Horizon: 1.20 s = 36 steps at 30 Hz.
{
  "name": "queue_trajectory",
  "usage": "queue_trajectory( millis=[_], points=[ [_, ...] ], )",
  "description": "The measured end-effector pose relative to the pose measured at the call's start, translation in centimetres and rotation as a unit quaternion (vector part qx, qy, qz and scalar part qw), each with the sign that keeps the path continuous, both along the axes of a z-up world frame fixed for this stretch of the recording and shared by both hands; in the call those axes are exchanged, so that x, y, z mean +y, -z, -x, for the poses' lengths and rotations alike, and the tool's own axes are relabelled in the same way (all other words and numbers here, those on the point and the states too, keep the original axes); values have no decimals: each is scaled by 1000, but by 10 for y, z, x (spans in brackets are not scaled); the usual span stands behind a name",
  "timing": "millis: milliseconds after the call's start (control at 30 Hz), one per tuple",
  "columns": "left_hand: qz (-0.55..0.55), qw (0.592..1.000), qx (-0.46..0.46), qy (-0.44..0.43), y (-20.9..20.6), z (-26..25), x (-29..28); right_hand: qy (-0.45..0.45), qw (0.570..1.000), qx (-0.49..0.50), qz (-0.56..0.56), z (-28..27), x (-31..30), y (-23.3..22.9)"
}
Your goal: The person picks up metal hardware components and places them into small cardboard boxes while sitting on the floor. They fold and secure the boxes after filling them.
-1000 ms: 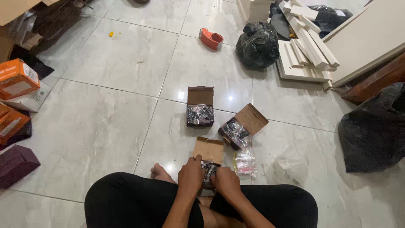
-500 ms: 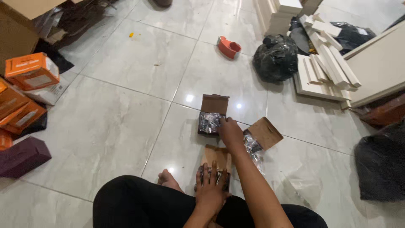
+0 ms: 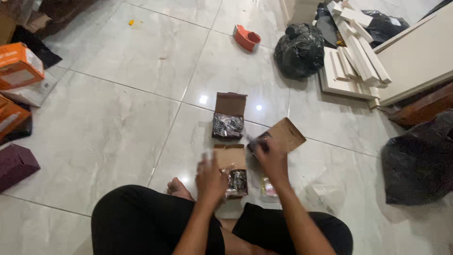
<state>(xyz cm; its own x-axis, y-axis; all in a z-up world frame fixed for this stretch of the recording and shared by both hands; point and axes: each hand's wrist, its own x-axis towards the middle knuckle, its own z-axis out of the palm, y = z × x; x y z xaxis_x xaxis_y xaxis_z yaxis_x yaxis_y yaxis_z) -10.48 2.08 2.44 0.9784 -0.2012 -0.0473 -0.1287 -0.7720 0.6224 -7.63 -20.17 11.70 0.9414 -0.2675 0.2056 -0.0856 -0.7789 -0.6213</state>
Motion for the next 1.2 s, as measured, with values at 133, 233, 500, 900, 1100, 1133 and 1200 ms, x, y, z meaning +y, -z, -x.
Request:
queue_trajectory(
  millis=[133,233,500,900,1100,1133,1200],
  points=[
    [52,964,244,-96,47,-1,-13,-9,994,-55,99,82,15,58],
    [67,953,277,-103,84,-3,-27,-72,974,46,211,121,39,102],
    [151,940,256,-169,71,-18,10,-246,959,119,81,115,30,78],
    [-113,984,-9,139,14,7,27,-232,950,-10,210,95,10,91],
    [-106,979,-23,171,-14,5,34,-323,942,4,92,81,17,52],
    [-122,979,-18,165,-15,6,36,-333,928,54,159,79,22,53],
    [-140,977,-16,158,-9,9,35,-343,907,101,224,75,23,67]
  ],
)
